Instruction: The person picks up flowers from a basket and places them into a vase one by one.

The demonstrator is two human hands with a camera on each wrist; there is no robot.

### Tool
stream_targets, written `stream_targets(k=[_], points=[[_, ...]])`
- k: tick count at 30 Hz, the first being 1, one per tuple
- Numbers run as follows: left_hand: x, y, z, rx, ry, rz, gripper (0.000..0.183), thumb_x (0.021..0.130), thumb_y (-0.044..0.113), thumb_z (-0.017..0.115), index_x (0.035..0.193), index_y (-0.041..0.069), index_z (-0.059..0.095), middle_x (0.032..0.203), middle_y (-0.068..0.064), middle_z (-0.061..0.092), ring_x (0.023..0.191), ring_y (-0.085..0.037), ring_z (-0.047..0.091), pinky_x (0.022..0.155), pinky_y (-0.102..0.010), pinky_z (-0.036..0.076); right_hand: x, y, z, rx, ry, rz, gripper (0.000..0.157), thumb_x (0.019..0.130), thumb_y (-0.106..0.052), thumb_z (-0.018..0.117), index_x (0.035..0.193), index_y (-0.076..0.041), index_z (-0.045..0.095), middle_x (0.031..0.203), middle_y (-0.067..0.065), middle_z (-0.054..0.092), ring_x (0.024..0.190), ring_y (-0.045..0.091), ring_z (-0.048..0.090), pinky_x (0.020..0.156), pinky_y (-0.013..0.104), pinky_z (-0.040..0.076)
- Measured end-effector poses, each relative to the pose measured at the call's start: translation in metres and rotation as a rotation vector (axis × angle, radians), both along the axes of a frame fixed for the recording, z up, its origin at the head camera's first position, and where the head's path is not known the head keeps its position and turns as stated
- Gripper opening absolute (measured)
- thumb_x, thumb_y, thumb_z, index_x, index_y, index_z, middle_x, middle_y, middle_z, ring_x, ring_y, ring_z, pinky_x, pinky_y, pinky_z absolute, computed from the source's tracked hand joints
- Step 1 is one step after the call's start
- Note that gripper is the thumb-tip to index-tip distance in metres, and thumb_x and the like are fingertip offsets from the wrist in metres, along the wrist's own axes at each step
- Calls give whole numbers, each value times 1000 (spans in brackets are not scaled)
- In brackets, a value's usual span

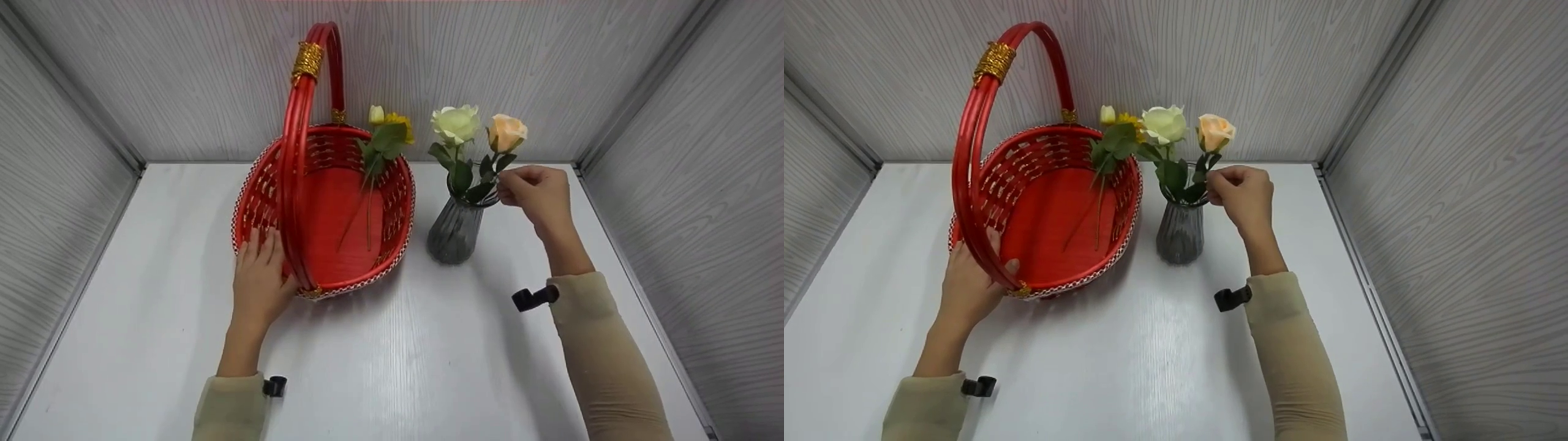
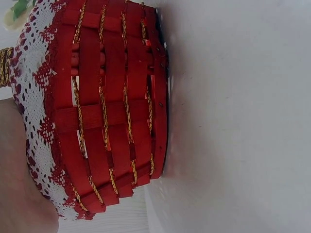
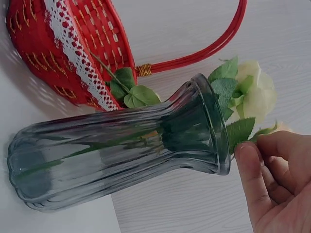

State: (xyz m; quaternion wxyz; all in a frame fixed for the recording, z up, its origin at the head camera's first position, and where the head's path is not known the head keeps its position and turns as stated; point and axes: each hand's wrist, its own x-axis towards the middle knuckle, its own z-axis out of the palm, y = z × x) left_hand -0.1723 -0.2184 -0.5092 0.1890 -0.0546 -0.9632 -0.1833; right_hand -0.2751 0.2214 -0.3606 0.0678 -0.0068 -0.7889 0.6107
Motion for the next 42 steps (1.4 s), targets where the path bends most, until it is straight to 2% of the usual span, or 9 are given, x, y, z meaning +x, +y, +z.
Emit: stream_targets(k=[5,9,13,16,22,27,33,37,42], points=[[1,-1,1,6,7,3,72,91,34,56,149,-5,38,152,-24,41,150,-42,22,123,-54,13,7,-8,-4,-119,15,36,29,88,-17,74,99,10,71,78,9,72,67,16,70,66,27,61],[2,0,1,7,15,2,71,91,34,55,148,-5,40,152,-24,42,150,-41,22,123,-54,13,14,-21,-10,-212,26,109,29,88,-15,75,99,12,70,79,10,73,68,17,71,67,29,61],[2,2,2,6,17,7,71,92,37,52,149,-4,39,152,-23,42,150,-40,22,123,-53,13,20,-37,-15,-232,49,171,30,90,-16,74,100,12,69,81,9,73,70,18,72,70,32,62],[2,2,3,3,13,5,72,93,40,51,150,-3,38,152,-23,42,150,-40,22,124,-53,12,26,-51,-16,-220,59,188,30,90,-18,74,100,10,71,81,9,73,71,19,72,71,33,62],[2,2,3,7,16,4,72,93,40,50,150,-3,39,153,-22,42,150,-41,23,124,-53,12,32,-81,-20,-245,33,260,25,89,-19,75,97,4,73,85,13,74,75,22,73,75,37,62],[3,1,2,9,36,5,70,92,37,54,148,-4,42,151,-23,44,148,-42,26,123,-54,14,33,-103,-24,-278,24,319,26,91,-18,73,99,7,72,86,15,73,76,23,73,75,39,62],[2,2,3,9,28,8,69,91,32,58,148,-4,42,151,-23,44,149,-42,25,123,-54,13,24,-124,-33,-361,-60,327,25,93,-16,71,102,7,71,86,13,74,76,21,73,76,36,62],[2,2,3,7,36,6,69,91,32,58,148,-4,42,150,-23,45,148,-42,27,123,-54,14,18,-137,-44,-440,-137,309,29,95,-12,66,110,13,66,85,11,74,74,18,73,74,32,62],[2,3,2,11,46,8,70,90,32,58,148,-4,42,150,-23,45,148,-42,27,122,-55,16,11,-153,-58,-452,-209,293,26,96,-9,64,110,12,67,87,13,74,73,17,72,74,31,62]])
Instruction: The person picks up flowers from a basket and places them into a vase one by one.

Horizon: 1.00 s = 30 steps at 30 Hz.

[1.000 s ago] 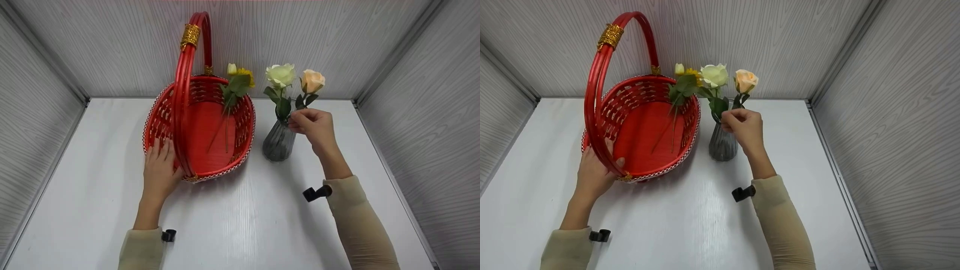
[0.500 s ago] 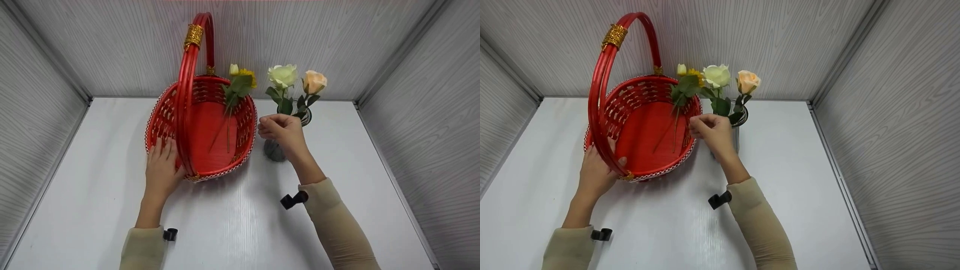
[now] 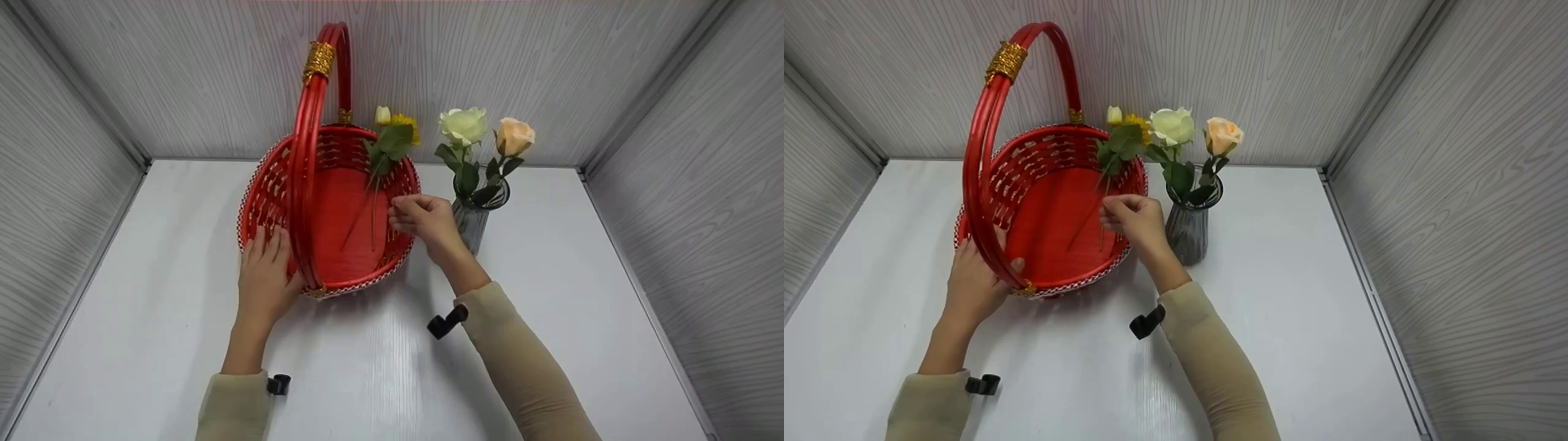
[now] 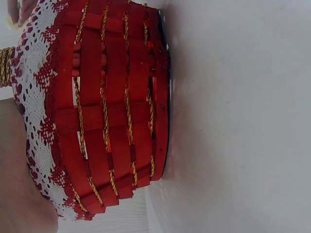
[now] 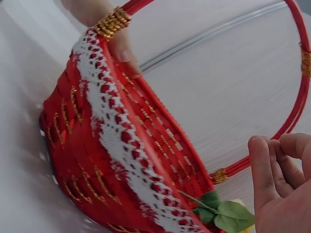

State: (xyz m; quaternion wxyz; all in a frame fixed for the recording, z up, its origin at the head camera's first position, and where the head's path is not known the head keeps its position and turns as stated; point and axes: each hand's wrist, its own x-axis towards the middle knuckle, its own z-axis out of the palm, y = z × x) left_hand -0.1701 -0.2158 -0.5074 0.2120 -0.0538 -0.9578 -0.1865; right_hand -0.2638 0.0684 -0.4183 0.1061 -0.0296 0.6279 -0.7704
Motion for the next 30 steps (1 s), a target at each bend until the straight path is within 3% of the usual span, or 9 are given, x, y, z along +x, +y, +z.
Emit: stream_targets(k=[15,30], points=[[-1,2,-2,-5,-40,-8,70,90,30,59,149,-3,41,152,-22,43,150,-39,23,124,-53,12,-16,-42,-29,-51,-124,-11,17,96,-11,64,104,2,73,91,16,74,74,17,72,78,33,61],[1,-2,1,-20,-46,4,71,93,38,53,150,-2,38,152,-22,43,151,-39,22,124,-52,12,-37,-61,-38,-89,-241,-63,20,96,-15,66,109,-1,72,101,16,73,85,18,72,85,33,60]])
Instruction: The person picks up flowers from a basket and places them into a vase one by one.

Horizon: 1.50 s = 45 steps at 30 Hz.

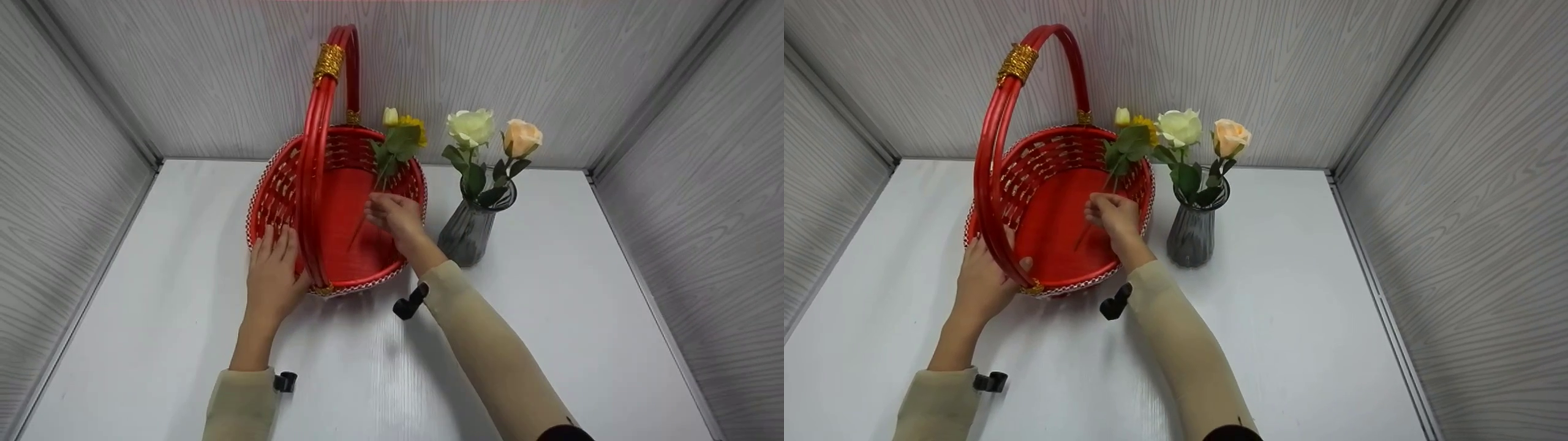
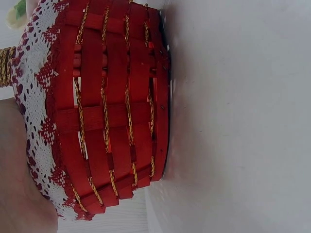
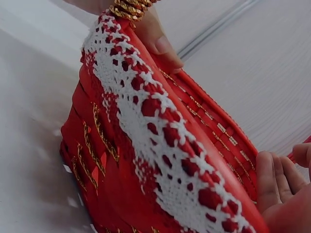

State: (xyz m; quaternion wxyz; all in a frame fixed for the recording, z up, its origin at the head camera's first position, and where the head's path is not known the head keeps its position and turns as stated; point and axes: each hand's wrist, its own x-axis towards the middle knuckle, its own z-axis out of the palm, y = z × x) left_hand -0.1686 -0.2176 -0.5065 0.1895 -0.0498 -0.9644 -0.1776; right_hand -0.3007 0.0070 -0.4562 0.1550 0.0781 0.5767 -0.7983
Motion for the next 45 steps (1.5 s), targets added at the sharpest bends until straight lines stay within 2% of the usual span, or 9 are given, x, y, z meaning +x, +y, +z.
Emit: stream_targets(k=[8,12,17,24,28,37,45], points=[[0,-1,-1,-7,-5,2,71,94,39,51,150,-2,39,152,-22,43,150,-40,23,124,-52,13,-14,-6,-10,-9,-58,-24,20,98,-14,61,109,0,71,97,14,72,81,18,71,101,43,52],[0,-1,0,-11,4,-4,70,93,37,52,149,-3,40,151,-22,44,149,-41,25,123,-53,13,-18,-7,-13,-6,-93,-29,23,99,-14,59,112,1,69,103,17,72,82,19,71,104,44,50],[0,0,1,-11,13,-5,70,92,36,53,149,-3,41,151,-22,44,148,-42,27,123,-54,15,-21,-8,-14,-6,-109,-51,22,98,-14,60,110,1,70,114,22,70,83,20,71,101,43,52],[-1,-1,2,-14,14,-2,71,92,36,54,148,-4,41,151,-22,44,148,-42,27,122,-55,16,-25,-8,-10,-2,-163,-77,33,97,-13,60,124,6,65,115,21,69,89,21,70,92,35,57],[1,0,2,-7,6,1,71,93,39,51,150,-3,40,151,-22,45,149,-41,25,123,-54,15,-29,-9,-13,20,-198,-98,34,96,-12,60,125,6,65,120,22,68,92,22,70,92,34,57],[0,0,-1,1,4,8,74,95,47,47,150,-2,39,151,-21,44,150,-40,25,123,-53,14,-34,-10,-16,2,-237,-120,38,98,-12,57,131,6,60,129,23,64,103,25,68,97,35,55],[1,-1,0,-10,-21,-5,72,95,41,49,151,-1,37,153,-20,42,150,-39,23,124,-52,13,-31,-11,-16,38,-221,-111,37,101,-15,53,133,2,59,137,20,60,120,28,62,100,36,53]])
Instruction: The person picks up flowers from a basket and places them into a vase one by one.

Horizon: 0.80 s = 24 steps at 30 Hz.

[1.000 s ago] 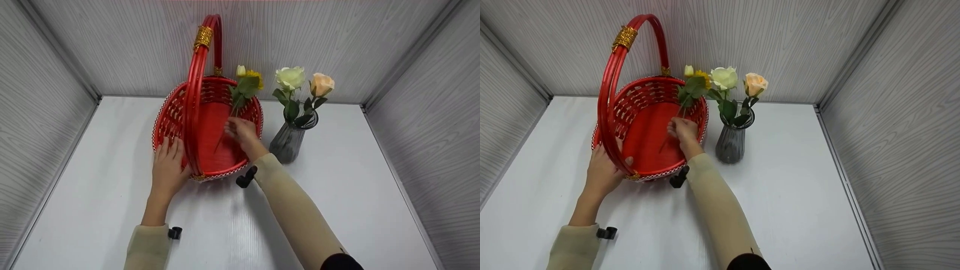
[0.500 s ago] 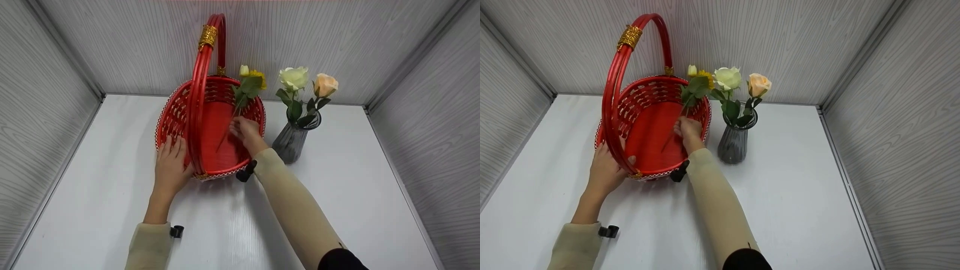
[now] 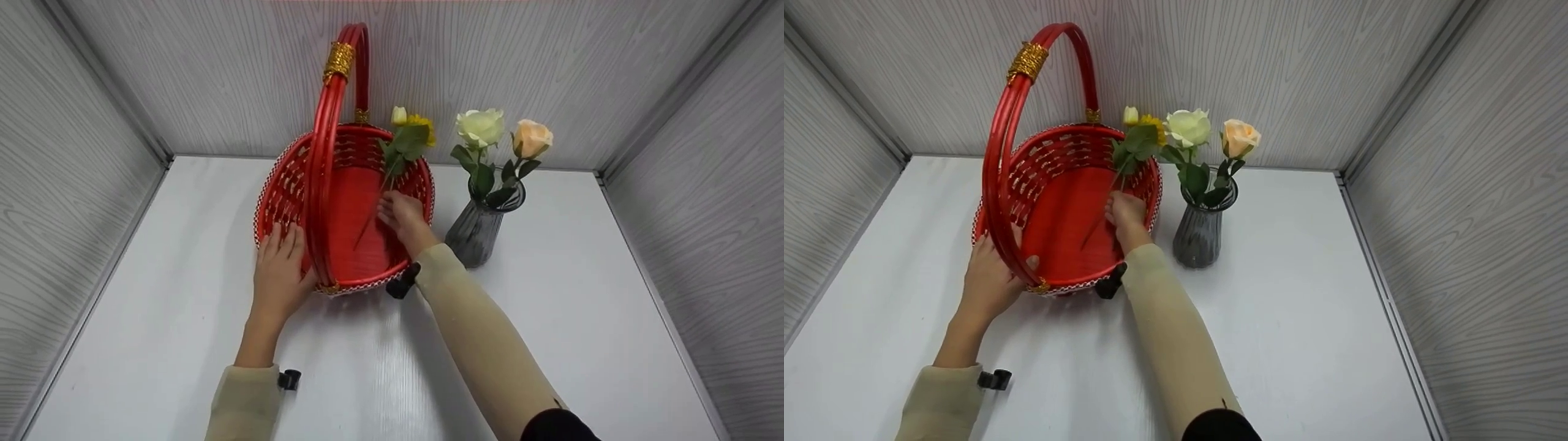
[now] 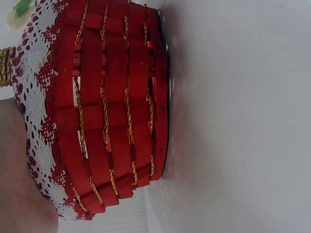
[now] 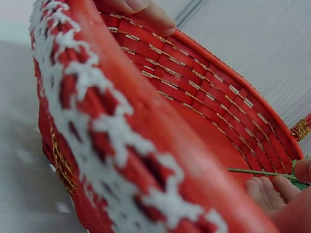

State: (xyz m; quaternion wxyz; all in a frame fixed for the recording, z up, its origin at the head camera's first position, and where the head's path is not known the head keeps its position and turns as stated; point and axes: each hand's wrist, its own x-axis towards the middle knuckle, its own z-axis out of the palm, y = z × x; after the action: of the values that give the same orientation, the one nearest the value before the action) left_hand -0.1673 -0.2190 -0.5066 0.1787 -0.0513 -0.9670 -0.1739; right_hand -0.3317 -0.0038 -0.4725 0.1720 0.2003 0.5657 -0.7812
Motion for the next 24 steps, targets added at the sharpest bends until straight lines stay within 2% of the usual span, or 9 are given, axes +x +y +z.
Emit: stream_targets(k=[7,14,24], points=[[0,0,0,-8,-6,2,72,93,39,49,151,-1,37,154,-20,41,150,-40,23,124,-52,12,2,0,2,23,15,63,42,102,-16,52,140,0,51,144,19,54,132,30,54,105,38,49],[-1,1,1,3,2,11,71,93,39,48,151,-1,38,152,-21,43,150,-39,23,124,-52,13,0,1,1,-21,27,122,46,103,-15,50,147,-2,45,150,18,48,136,29,51,109,39,46],[0,2,1,-2,-25,14,72,93,39,49,152,0,36,155,-20,40,151,-39,21,124,-52,12,-2,3,-1,-43,15,135,45,103,-14,51,146,-2,46,148,16,51,135,28,52,108,39,46]])
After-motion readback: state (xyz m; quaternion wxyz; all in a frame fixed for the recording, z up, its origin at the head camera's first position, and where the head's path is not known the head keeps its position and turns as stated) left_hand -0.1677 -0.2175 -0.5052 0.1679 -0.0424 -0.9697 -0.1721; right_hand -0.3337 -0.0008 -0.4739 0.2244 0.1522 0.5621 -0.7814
